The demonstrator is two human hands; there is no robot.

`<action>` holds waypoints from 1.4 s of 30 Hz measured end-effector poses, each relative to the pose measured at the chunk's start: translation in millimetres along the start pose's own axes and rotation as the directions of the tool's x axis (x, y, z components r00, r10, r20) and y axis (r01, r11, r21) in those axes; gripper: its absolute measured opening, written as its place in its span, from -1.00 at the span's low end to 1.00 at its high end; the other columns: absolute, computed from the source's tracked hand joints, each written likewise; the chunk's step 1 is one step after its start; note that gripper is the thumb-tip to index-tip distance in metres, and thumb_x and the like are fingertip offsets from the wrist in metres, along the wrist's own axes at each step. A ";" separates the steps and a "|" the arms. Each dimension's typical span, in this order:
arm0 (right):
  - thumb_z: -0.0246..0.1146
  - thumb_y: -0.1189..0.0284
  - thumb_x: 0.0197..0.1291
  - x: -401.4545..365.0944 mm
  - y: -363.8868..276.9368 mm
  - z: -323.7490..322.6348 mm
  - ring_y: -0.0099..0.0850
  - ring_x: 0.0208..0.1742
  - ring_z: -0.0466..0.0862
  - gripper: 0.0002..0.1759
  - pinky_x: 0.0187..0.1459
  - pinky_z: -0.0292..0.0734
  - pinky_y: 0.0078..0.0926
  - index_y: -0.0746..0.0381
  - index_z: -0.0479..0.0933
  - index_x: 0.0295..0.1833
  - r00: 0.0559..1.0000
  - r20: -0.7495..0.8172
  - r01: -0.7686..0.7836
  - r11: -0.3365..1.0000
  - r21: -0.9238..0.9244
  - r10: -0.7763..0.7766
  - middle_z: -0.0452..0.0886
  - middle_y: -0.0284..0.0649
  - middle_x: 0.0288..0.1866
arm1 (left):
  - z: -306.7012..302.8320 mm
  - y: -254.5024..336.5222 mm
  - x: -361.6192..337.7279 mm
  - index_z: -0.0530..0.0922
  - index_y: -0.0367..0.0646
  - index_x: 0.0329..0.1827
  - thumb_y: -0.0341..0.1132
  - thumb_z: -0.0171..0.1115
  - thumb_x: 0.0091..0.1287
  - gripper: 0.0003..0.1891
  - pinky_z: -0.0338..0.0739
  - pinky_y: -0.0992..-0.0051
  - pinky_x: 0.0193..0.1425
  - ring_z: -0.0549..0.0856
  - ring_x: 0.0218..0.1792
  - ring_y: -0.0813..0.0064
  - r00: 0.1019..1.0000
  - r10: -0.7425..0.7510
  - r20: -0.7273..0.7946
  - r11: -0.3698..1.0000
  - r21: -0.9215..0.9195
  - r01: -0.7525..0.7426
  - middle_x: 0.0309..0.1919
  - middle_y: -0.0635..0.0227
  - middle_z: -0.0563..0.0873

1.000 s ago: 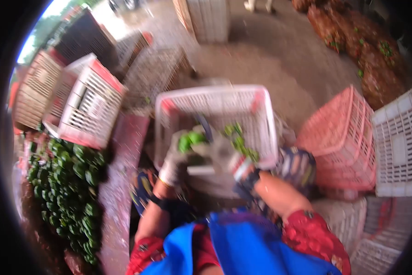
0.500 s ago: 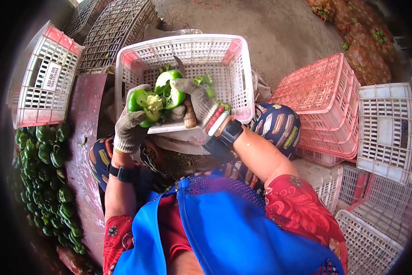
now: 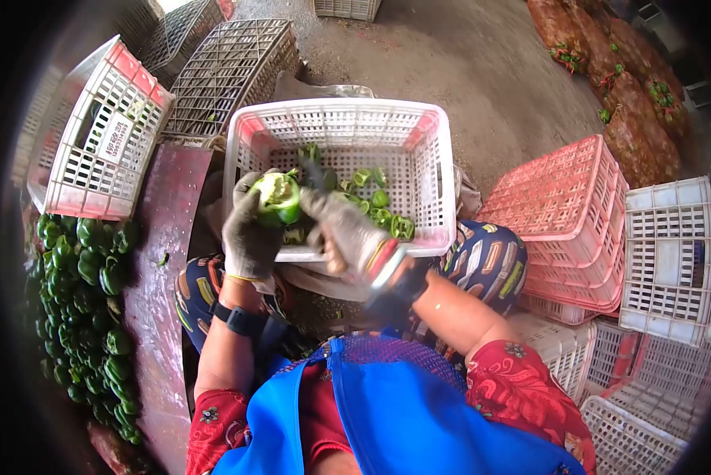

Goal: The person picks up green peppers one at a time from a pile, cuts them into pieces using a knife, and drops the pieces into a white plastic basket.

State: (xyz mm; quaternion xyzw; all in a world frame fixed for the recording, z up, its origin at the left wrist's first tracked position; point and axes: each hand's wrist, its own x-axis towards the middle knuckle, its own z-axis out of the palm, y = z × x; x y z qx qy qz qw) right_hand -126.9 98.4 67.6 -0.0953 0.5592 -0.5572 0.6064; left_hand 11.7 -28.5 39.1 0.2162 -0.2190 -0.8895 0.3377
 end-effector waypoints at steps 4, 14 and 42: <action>0.37 0.05 0.43 5.6 15.4 3.8 -0.62 -0.65 0.49 -0.51 -0.70 0.38 -0.63 0.11 0.51 0.26 0.999 -0.001 0.033 0.973 0.229 -0.034 0.59 -0.39 -0.36 | 36.7 -3.7 -8.6 0.21 -0.05 0.63 -0.48 0.22 0.47 -0.32 0.55 0.32 0.44 0.61 0.31 0.31 0.992 0.126 -0.014 0.697 0.713 -0.078 0.36 0.17 0.59; 0.43 0.21 0.26 11.0 7.2 -29.5 -0.19 0.11 0.79 -0.40 0.17 0.65 -0.28 0.28 0.59 0.34 0.890 0.036 0.368 0.670 -0.645 -0.454 0.79 0.01 0.07 | 30.4 18.6 -7.0 0.46 -0.20 0.42 -0.26 0.61 0.21 -0.28 0.57 0.33 0.33 0.69 0.17 0.30 0.965 -0.098 0.242 0.076 0.969 -0.235 0.16 0.10 0.68; 0.34 -0.04 0.41 -0.3 18.8 -11.9 -0.21 -0.44 0.79 -0.49 -0.19 0.70 -0.19 0.14 0.64 0.20 0.941 -0.018 0.218 0.646 -0.732 -0.338 0.80 -0.05 -0.18 | 13.8 -15.1 -22.9 0.65 -0.11 -0.05 0.08 0.33 0.35 -0.58 0.66 0.01 0.07 0.80 -0.04 -0.07 0.995 -0.099 -0.012 -0.547 0.836 -0.044 -0.12 0.02 0.81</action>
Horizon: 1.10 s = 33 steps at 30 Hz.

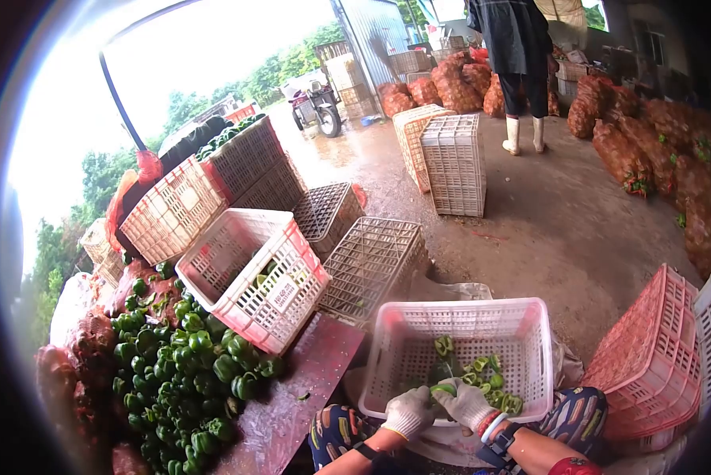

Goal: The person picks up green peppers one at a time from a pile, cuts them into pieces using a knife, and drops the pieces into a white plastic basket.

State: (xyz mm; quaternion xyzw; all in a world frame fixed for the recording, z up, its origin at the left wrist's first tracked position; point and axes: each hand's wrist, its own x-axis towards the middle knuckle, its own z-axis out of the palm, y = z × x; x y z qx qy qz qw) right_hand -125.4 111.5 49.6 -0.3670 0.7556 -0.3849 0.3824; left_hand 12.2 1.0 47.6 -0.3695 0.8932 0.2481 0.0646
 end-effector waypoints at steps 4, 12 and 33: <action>0.30 -0.02 0.44 -0.9 -8.1 8.3 0.00 -0.20 0.82 -0.54 -0.10 0.69 -0.08 0.12 0.64 0.15 0.991 -0.124 -0.040 0.999 0.005 0.040 0.79 0.03 -0.15 | 18.9 2.4 2.2 0.65 -0.07 -0.09 -0.06 0.29 0.37 -0.72 0.71 0.03 -0.07 0.83 -0.17 0.00 0.978 0.067 -0.198 0.994 0.100 -0.048 -0.18 0.11 0.81; 0.34 -0.04 0.42 -7.1 -28.6 -20.4 -0.19 -0.55 0.76 -0.43 -0.60 0.64 -0.21 0.16 0.61 0.29 0.957 0.065 -0.288 0.925 0.248 0.281 0.75 -0.08 -0.28 | 16.5 -7.6 20.7 0.70 -0.07 -0.07 0.21 0.45 0.28 -0.50 0.70 0.22 -0.10 0.85 -0.20 0.27 0.988 0.132 -0.083 0.988 -0.067 -0.138 -0.15 0.18 0.84; 0.20 -0.24 0.35 12.3 10.8 2.5 -0.27 -0.86 0.34 -0.32 -0.85 0.29 -0.34 0.25 0.66 -0.12 0.873 0.338 -0.487 0.591 0.643 0.351 0.65 -0.18 -0.31 | 23.8 15.8 0.7 0.63 -0.03 -0.39 0.05 0.29 0.42 -0.64 0.60 0.11 -0.35 0.77 -0.46 0.10 0.885 0.287 -0.367 0.952 0.212 -0.221 -0.50 0.23 0.73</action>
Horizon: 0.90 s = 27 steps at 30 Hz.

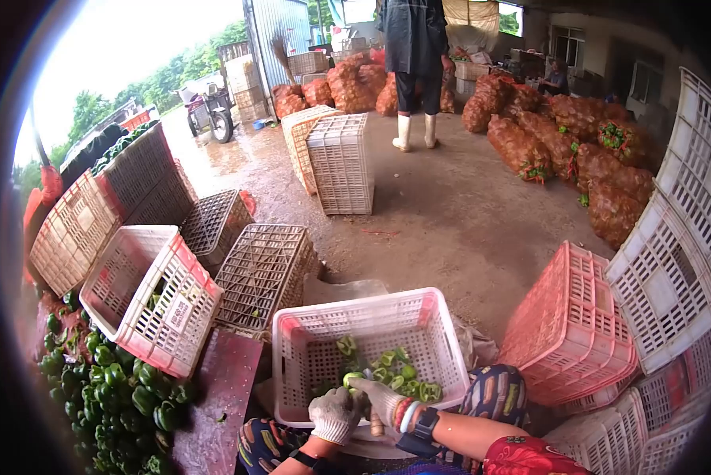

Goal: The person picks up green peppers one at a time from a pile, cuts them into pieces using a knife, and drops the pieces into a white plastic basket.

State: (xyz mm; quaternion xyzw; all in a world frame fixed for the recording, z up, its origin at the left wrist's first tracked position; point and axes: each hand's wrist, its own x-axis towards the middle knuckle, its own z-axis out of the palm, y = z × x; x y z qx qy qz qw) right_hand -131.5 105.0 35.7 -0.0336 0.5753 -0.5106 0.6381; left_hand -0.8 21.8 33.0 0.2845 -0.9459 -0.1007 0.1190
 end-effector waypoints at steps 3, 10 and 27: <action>0.20 -0.20 0.39 1.9 7.9 4.9 -0.18 -0.68 0.53 -0.34 -0.70 0.30 -0.13 0.27 0.67 -0.11 0.997 -0.008 -0.069 0.993 0.100 0.070 0.69 -0.12 -0.26 | 10.3 -7.5 -0.6 0.64 -0.04 -0.40 0.11 0.22 0.46 -0.57 0.61 0.03 -0.29 0.77 -0.44 0.05 0.999 0.031 0.016 0.999 -0.021 -0.030 -0.44 0.18 0.76; 0.21 -0.25 0.36 44.9 24.1 -13.5 -0.28 -0.42 0.68 -0.43 -0.31 0.56 -0.29 0.06 0.70 -0.09 0.966 0.094 0.211 0.944 0.254 -0.241 0.73 -0.25 -0.28 | 8.1 -9.3 5.0 0.71 -0.10 -0.17 -0.12 0.24 0.55 -0.74 0.55 0.16 -0.37 0.67 -0.44 0.21 0.939 -0.078 0.335 0.561 -0.763 0.319 -0.50 0.24 0.64; 0.09 -0.17 0.54 -30.6 -11.5 14.6 -0.43 -0.83 0.46 -0.32 -0.80 0.37 -0.55 0.29 0.54 0.23 0.937 0.011 0.347 0.928 -0.138 -0.349 0.61 -0.24 -0.39 | -6.6 -31.2 13.7 0.63 -0.23 0.02 0.14 0.64 0.14 -0.35 0.65 0.32 -0.16 0.75 -0.31 0.38 0.881 -0.243 0.405 0.577 -0.670 0.467 -0.29 0.08 0.79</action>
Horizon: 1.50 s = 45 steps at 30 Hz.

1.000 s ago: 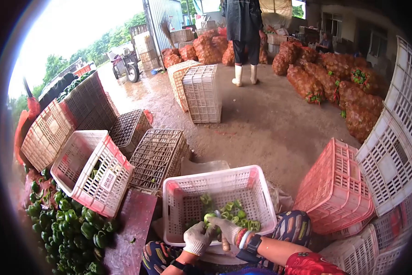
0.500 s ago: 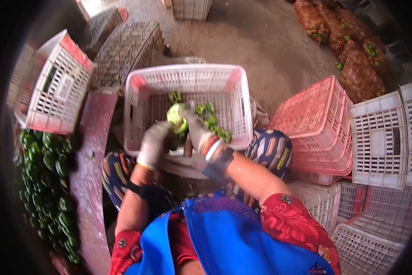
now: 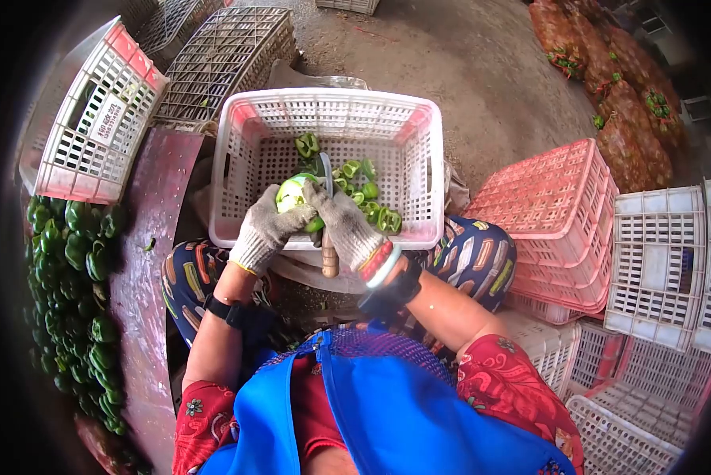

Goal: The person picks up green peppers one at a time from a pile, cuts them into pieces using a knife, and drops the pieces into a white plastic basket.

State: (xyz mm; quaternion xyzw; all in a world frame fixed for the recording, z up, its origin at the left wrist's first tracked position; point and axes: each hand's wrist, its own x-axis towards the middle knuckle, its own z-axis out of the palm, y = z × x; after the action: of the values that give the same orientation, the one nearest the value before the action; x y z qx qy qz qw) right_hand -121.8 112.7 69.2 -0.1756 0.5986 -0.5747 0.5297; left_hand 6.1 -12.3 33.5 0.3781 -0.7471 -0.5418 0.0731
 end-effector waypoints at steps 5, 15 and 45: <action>0.06 -0.18 0.54 -5.4 -5.8 -0.1 -0.52 -0.70 0.50 -0.33 -0.76 0.40 -0.60 0.25 0.58 0.20 0.998 -0.012 -0.062 0.987 0.147 0.065 0.61 -0.31 -0.37 | 3.8 18.8 -11.8 0.72 -0.20 -0.14 0.11 0.62 0.15 -0.47 0.64 0.23 -0.22 0.80 -0.35 0.10 0.991 0.107 -0.079 0.986 -0.117 -0.116 -0.40 0.07 0.77; 0.13 -0.06 0.56 15.7 11.9 6.3 -0.49 -0.74 0.49 -0.51 -0.74 0.39 -0.56 0.16 0.65 -0.08 0.939 0.128 -0.339 0.785 0.519 0.320 0.67 -0.32 -0.46 | -9.0 35.1 -16.2 0.70 -0.21 -0.11 -0.12 0.63 0.17 -0.59 0.69 0.29 -0.22 0.79 -0.36 0.17 0.805 0.590 -0.063 0.770 0.344 -0.537 -0.37 0.16 0.78; 0.28 0.11 0.52 51.4 53.3 -18.8 -0.58 -0.53 0.50 -0.59 -0.48 0.50 -0.60 0.22 0.51 0.17 0.880 -0.037 -0.412 0.798 0.440 0.474 0.56 -0.30 -0.28 | -327.7 -170.3 -94.7 0.43 -0.33 0.30 0.19 0.61 0.00 -0.05 0.55 0.00 0.35 0.66 0.21 -0.25 0.065 -0.188 -0.980 0.795 -0.113 0.595 0.20 -0.29 0.63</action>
State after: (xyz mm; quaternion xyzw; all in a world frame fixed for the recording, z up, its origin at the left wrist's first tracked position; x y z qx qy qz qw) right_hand -135.6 94.9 -3.7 0.1299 0.5223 -0.5605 0.6295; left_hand 325.4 -220.1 46.5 0.8257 -0.4697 -0.0473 0.3089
